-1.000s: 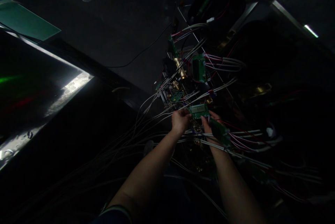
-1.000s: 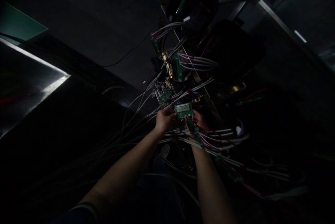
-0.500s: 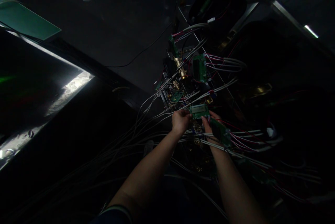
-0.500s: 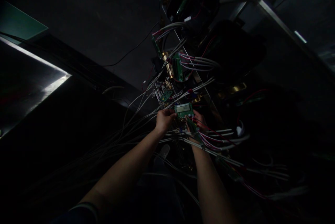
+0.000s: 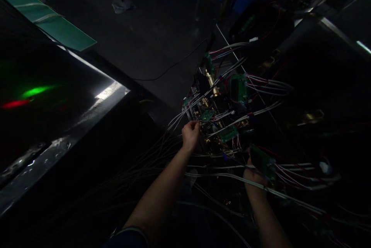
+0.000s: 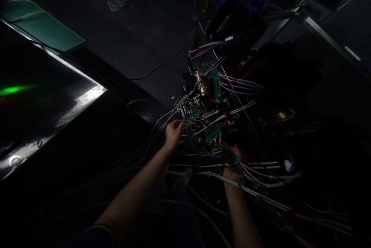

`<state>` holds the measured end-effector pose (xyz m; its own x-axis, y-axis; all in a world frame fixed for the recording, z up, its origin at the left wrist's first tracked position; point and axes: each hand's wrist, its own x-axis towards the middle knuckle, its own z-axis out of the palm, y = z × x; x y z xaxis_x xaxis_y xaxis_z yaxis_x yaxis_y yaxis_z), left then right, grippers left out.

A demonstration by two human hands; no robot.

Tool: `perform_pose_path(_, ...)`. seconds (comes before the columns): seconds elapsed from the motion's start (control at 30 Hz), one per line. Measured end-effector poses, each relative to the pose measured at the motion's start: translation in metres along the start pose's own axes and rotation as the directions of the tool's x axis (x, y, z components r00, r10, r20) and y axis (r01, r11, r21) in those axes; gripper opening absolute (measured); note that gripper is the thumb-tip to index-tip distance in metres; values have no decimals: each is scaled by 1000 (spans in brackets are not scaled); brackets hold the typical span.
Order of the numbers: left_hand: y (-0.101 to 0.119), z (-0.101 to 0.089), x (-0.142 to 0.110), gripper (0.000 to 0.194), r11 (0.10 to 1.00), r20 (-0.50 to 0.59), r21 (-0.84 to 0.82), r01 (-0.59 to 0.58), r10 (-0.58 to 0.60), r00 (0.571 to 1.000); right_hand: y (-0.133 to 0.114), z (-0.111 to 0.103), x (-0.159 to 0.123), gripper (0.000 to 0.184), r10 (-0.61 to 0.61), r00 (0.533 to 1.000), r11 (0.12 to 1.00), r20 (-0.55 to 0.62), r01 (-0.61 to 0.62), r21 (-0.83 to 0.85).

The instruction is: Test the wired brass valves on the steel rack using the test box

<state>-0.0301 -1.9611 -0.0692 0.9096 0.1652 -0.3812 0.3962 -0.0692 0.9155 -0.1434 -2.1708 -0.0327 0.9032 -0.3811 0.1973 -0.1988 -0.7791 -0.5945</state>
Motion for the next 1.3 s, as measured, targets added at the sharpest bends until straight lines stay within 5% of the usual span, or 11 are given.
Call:
perform_pose_path(0.1,-7,10,33,35,1000,-5,-13,27,-27,1000,5,-8,-25,31,96,995,984,-8,-96,-148)
perform_pose_path(0.17,-14,21,48,45,997,65,-51,50,-46,997,1,-12,-46,28,227,945,960,234,-176,-218)
perform_pose_path(0.27,-18,32,59,59,986,176,-150,74,-47,983,-23,-14,-73,29,279,678,960,680,-189,-205)
perform_pose_path(0.33,-14,32,63,66,966,216,-250,65,-10,976,-48,-10,-78,31,182,598,983,780,-138,-124)
perform_pose_path(0.53,7,9,68,49,846,230,-521,115,9,973,-104,30,-23,31,-121,805,991,580,135,19)
perform_pose_path(0.8,6,-6,63,21,864,282,-454,216,-90,955,-125,109,35,24,-273,894,951,355,307,-41)
perform_pose_path(0.93,14,-9,59,19,871,296,-432,236,-110,949,-138,108,58,30,-278,921,887,273,356,-295)
perform_pose_path(1.07,26,-15,56,20,888,294,-409,209,-89,952,-143,101,80,41,-116,933,777,339,298,-555)
perform_pose_path(1.2,33,-21,52,19,908,327,-378,182,-53,943,-140,100,88,36,-61,932,739,357,283,-612)
perform_pose_path(1.3,31,-22,53,18,907,333,-389,163,-26,942,-135,96,92,38,-43,943,791,329,234,-566)
